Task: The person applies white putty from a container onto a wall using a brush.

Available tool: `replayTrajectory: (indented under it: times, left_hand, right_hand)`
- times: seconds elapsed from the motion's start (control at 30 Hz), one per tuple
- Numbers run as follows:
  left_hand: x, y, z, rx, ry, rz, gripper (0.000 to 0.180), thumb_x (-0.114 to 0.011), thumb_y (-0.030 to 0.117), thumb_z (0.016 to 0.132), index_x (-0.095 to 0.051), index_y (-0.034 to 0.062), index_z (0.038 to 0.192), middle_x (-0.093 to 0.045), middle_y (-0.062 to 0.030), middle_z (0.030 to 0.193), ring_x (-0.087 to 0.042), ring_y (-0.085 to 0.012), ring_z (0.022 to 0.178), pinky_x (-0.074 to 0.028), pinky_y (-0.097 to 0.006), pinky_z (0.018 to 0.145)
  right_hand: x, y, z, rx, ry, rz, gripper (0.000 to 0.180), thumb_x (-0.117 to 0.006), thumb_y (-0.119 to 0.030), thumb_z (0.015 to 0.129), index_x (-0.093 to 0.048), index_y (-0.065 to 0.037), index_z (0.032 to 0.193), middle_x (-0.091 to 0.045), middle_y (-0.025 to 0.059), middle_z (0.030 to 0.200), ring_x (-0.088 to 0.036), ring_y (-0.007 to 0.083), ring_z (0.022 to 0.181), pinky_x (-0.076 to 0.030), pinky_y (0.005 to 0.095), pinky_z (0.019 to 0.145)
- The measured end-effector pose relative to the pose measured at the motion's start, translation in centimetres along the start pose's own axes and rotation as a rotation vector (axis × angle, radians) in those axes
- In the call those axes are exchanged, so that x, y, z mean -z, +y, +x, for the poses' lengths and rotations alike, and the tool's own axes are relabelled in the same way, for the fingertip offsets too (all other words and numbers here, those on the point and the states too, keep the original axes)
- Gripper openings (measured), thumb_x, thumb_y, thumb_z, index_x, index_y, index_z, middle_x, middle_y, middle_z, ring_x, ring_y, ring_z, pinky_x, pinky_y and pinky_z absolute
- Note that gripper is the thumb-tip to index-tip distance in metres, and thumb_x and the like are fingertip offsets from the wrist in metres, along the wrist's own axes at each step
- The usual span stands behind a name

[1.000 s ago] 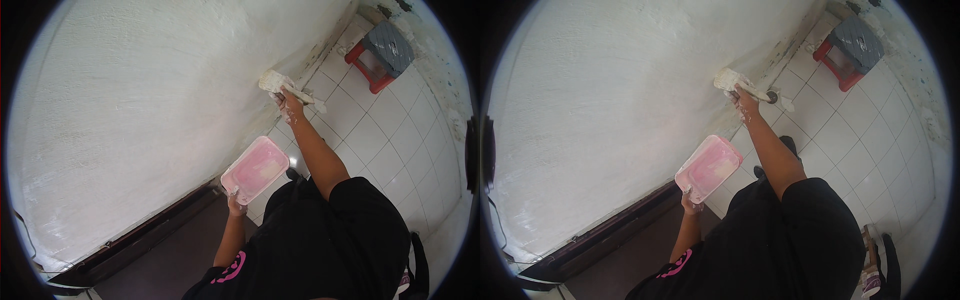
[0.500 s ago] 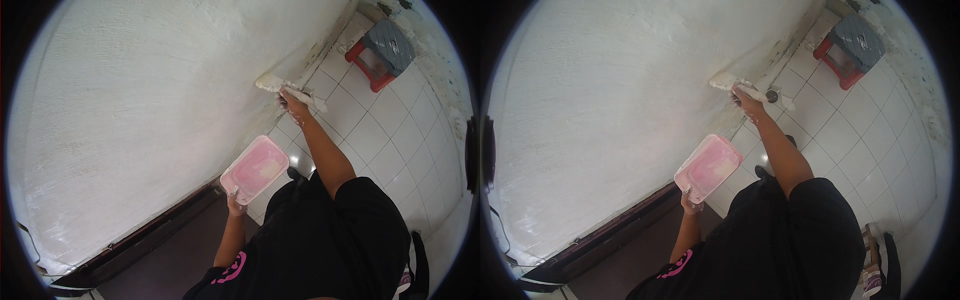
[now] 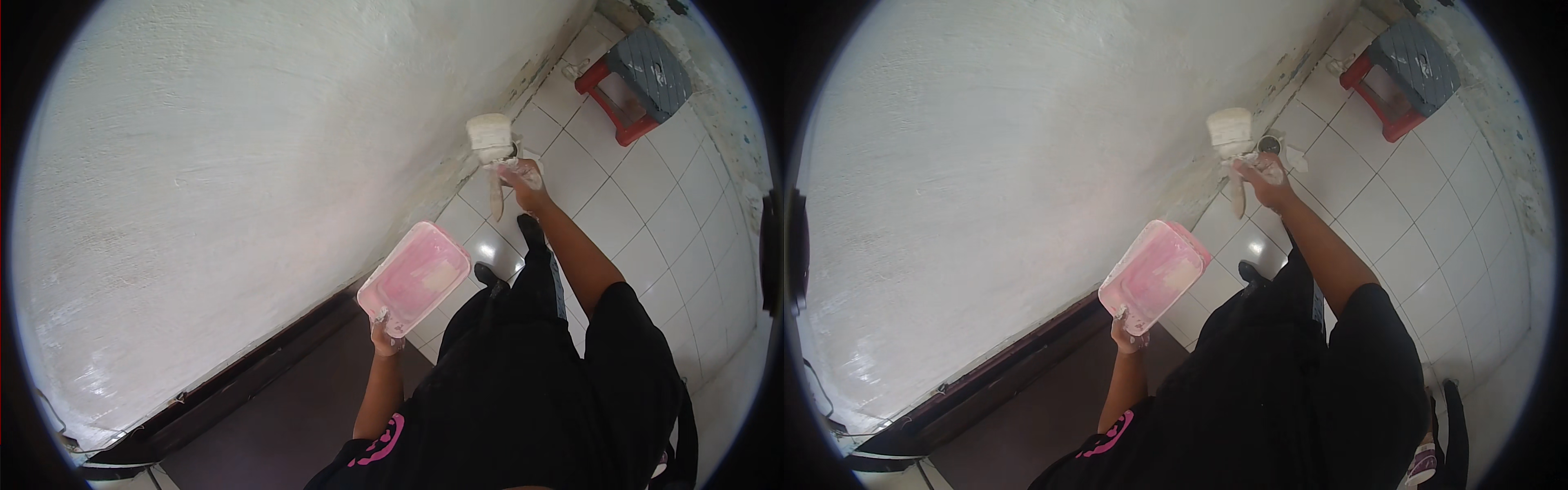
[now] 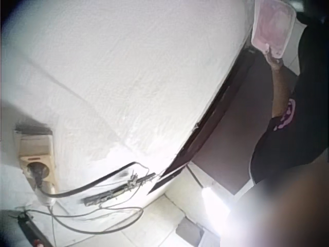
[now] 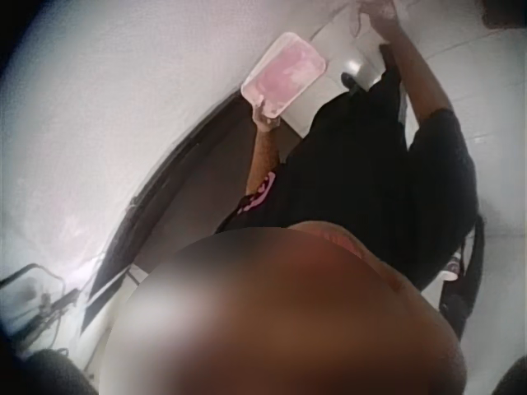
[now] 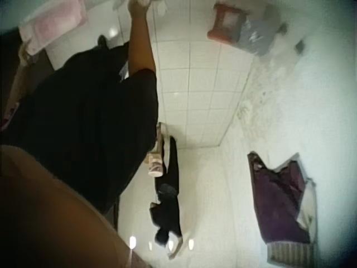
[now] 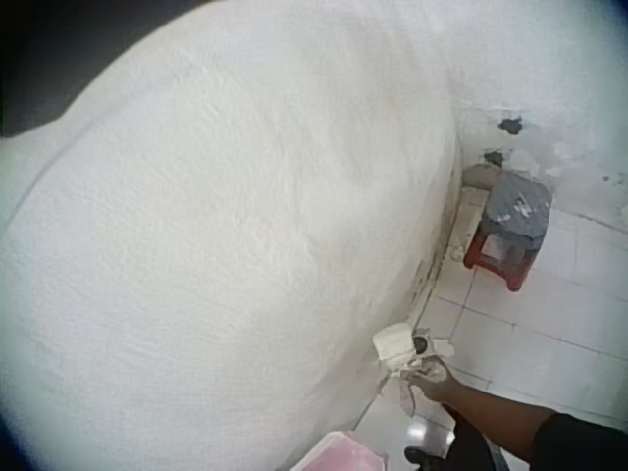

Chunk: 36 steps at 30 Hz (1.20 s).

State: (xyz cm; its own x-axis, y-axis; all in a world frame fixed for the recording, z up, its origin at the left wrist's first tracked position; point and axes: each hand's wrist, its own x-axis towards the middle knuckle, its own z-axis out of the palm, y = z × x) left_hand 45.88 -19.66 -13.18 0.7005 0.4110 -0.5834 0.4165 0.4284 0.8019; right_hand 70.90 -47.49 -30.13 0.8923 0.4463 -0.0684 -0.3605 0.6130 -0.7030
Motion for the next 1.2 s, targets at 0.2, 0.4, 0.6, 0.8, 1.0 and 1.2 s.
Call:
replayTrajectory:
  times: [0.2,0.4,0.6,0.8,1.0,1.2]
  left_hand:
    - [0.4,-0.4,-0.3,0.022,0.002,-0.022,0.060,-0.047,0.016,0.079,-0.029,-0.0005,0.134,-0.041,-0.0148,0.131,-0.041,-0.0284,0.123,-0.033,-0.041,0.103]
    - [1.0,-1.2,-0.5,0.009,-0.017,-0.020,0.059,-0.047,0.016,0.080,-0.030,-0.0001,0.134,-0.041,-0.0145,0.131,-0.041,-0.0281,0.123,-0.033,-0.041,0.103]
    - [1.9,-1.9,-0.7,-0.045,0.063,0.030,0.056,-0.047,0.031,0.081,-0.038,-0.0009,0.126,-0.056,-0.0160,0.112,-0.062,-0.0181,0.065,-0.049,-0.025,0.043]
    - [0.4,-1.4,-0.9,-0.085,-0.078,-0.035,0.060,-0.048,0.021,0.081,-0.029,0.0000,0.134,-0.042,-0.0143,0.131,-0.040,-0.0293,0.124,-0.030,-0.043,0.105]
    - [0.3,-1.1,-1.0,-0.039,-0.070,-0.012,0.060,-0.049,0.021,0.081,-0.030,0.0002,0.134,-0.044,-0.0145,0.129,-0.045,-0.0288,0.120,-0.036,-0.042,0.101]
    - [0.3,-1.0,-0.8,-0.068,-0.081,-0.050,0.062,-0.050,0.021,0.079,-0.031,0.0002,0.133,-0.045,-0.0150,0.129,-0.045,-0.0290,0.119,-0.036,-0.042,0.100]
  right_hand:
    - [1.5,4.0,-0.4,-0.046,0.304,-0.434,0.040,-0.050,-0.004,0.083,-0.042,0.001,0.122,-0.061,0.0107,0.098,-0.059,0.0132,0.087,-0.046,0.0271,0.077]
    - [3.8,9.6,1.7,-0.004,0.363,-0.517,0.041,-0.056,-0.013,0.082,-0.045,0.001,0.120,-0.057,0.0169,0.109,-0.058,0.0221,0.099,-0.044,0.0308,0.086]
    - [-4.7,6.2,7.4,-0.323,0.509,-0.938,0.054,-0.059,-0.042,0.081,-0.053,0.004,0.109,-0.061,0.0185,0.088,-0.061,0.0252,0.082,-0.048,0.0320,0.077]
    - [-5.2,4.7,10.4,-0.579,0.544,-0.681,0.051,-0.061,-0.041,0.081,-0.056,0.005,0.102,-0.058,0.0107,0.057,-0.054,0.0197,0.043,-0.043,0.0312,0.042]
    - [-7.4,4.2,10.2,-0.356,0.488,-0.903,0.046,-0.061,-0.040,0.080,-0.057,0.002,0.099,-0.062,0.0145,0.074,-0.059,0.0198,0.056,-0.046,0.0315,0.051]
    - [-9.7,2.5,8.4,-0.430,0.353,-0.166,0.051,-0.064,-0.042,0.078,-0.057,0.001,0.105,-0.063,0.0199,0.092,-0.062,0.0271,0.087,-0.047,0.0340,0.074]
